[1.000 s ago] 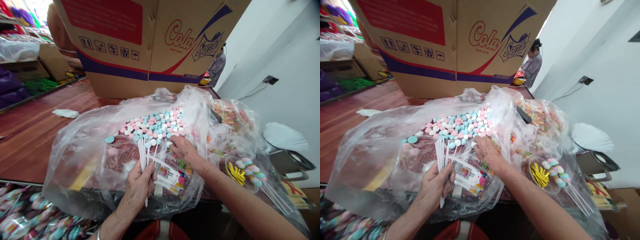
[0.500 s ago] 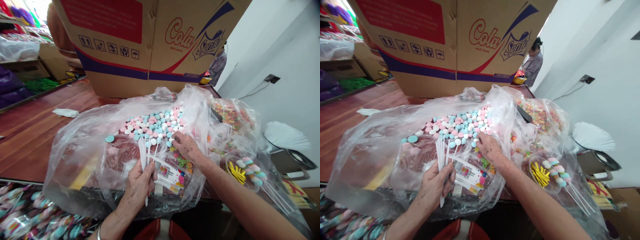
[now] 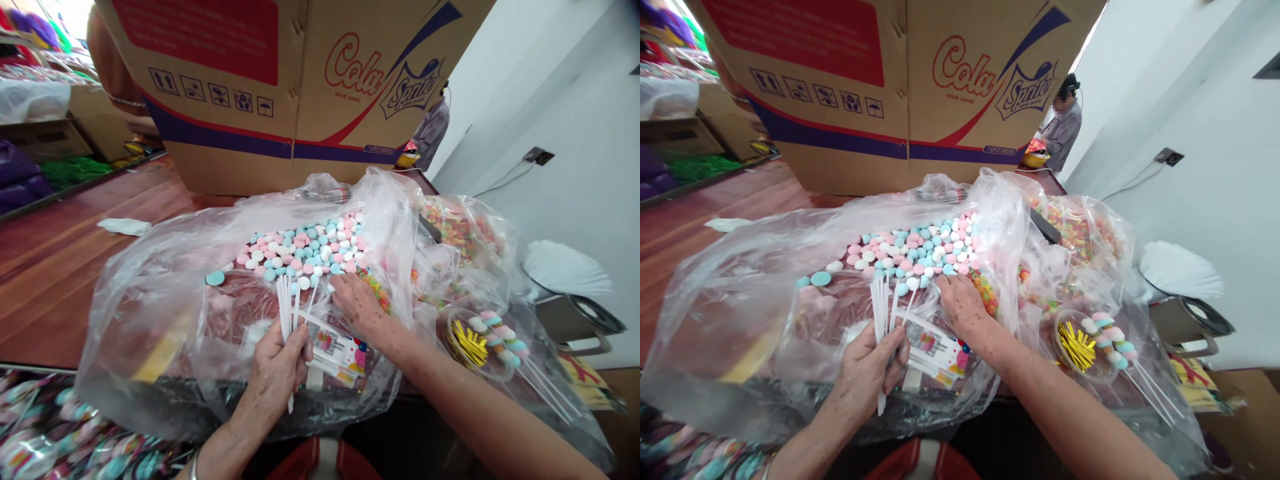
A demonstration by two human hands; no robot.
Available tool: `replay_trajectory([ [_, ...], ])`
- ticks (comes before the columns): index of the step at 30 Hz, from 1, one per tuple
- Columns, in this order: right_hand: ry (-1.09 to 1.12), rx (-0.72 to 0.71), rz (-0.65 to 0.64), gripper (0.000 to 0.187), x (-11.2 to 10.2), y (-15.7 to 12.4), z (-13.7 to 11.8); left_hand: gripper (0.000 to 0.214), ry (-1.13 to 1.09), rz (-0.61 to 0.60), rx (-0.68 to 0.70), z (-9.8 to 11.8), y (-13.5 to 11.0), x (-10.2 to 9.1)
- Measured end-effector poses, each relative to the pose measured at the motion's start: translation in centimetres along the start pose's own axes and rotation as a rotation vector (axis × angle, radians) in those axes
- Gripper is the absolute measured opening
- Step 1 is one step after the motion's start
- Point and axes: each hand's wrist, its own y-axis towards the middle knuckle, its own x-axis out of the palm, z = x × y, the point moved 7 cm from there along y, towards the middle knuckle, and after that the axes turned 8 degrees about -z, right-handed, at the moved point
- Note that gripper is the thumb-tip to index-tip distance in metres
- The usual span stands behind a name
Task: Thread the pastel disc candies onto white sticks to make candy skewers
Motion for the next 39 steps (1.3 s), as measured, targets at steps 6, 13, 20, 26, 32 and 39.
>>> replay_trajectory([
  [6,0.482,0.145,0.158,0.016,-0.6,0.3,2.7,0.037,0.044,0.005,-0.032,0.0,0.0,0.0],
  [13,1.579,0.118,0.03,0.026,-0.3,0.0,3.7,0.032,0.131,-0.047,-0.039,0.4,0.2,0.5],
  [20,1.718,0.095,-0.015,0.023,-1.8,-0.4,2.3,0.025,0.151,-0.029,-0.025,-0.1,0.6,0.1],
  [26,1.711,0.1,-0.025,0.024,-1.8,-0.5,2.2,0.023,0.148,0.013,0.007,-0.5,0.7,-0.2],
  [32,1.717,0.095,-0.02,0.027,-1.6,-0.4,2.3,0.024,0.164,0.006,-0.006,-0.5,0.6,-0.2],
  [39,1.546,0.079,-0.049,0.024,-0.2,-0.3,2.7,0.02,0.168,0.042,0.018,-0.6,0.6,-0.4],
])
